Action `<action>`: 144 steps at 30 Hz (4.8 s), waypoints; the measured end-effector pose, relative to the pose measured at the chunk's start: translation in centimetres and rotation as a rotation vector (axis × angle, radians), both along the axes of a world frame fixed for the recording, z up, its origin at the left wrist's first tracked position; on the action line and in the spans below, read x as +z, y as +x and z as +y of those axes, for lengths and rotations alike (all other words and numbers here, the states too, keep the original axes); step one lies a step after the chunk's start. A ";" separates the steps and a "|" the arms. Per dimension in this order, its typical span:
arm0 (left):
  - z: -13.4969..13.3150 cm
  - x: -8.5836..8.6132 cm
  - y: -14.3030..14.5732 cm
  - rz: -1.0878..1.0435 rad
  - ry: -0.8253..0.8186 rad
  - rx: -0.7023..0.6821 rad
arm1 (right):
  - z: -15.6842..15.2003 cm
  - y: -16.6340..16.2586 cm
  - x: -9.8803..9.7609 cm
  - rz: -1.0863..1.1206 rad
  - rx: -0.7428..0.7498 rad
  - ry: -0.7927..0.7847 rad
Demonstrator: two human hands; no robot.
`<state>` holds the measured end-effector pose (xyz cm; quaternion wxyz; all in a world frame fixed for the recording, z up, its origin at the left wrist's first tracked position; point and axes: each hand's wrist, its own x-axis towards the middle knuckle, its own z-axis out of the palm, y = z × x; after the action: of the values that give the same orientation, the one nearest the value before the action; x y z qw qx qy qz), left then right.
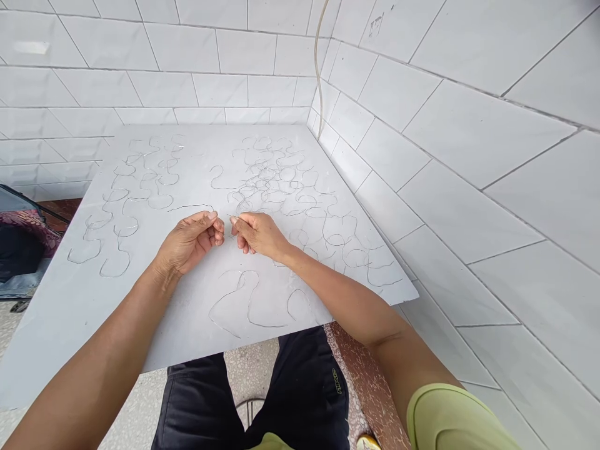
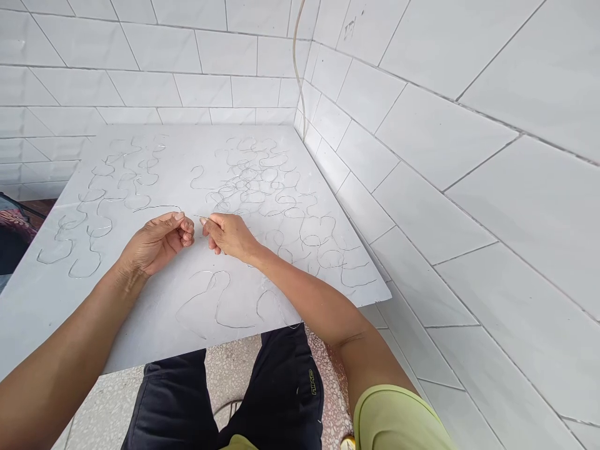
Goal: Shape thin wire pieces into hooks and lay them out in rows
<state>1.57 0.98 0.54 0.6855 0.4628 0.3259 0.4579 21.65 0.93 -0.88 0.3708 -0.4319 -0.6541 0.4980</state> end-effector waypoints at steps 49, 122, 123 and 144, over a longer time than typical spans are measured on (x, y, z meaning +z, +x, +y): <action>-0.4 0.6 -0.9 0.275 0.043 -0.073 | 0.5 1.1 0.4 0.139 0.092 0.053; -0.9 0.3 0.2 0.287 0.161 -0.252 | 0.5 0.5 0.4 0.485 -0.010 -0.196; -1.1 0.3 0.4 0.330 0.208 -0.209 | 0.6 0.5 0.2 0.488 -0.064 -0.193; -1.7 0.1 1.2 0.334 0.073 -0.017 | 1.6 1.8 -0.3 -0.235 -0.166 0.815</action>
<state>2.79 -0.73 0.64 0.6082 0.5600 0.4145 0.3803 23.46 2.53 -1.16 0.4729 -0.3550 -0.7982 0.1149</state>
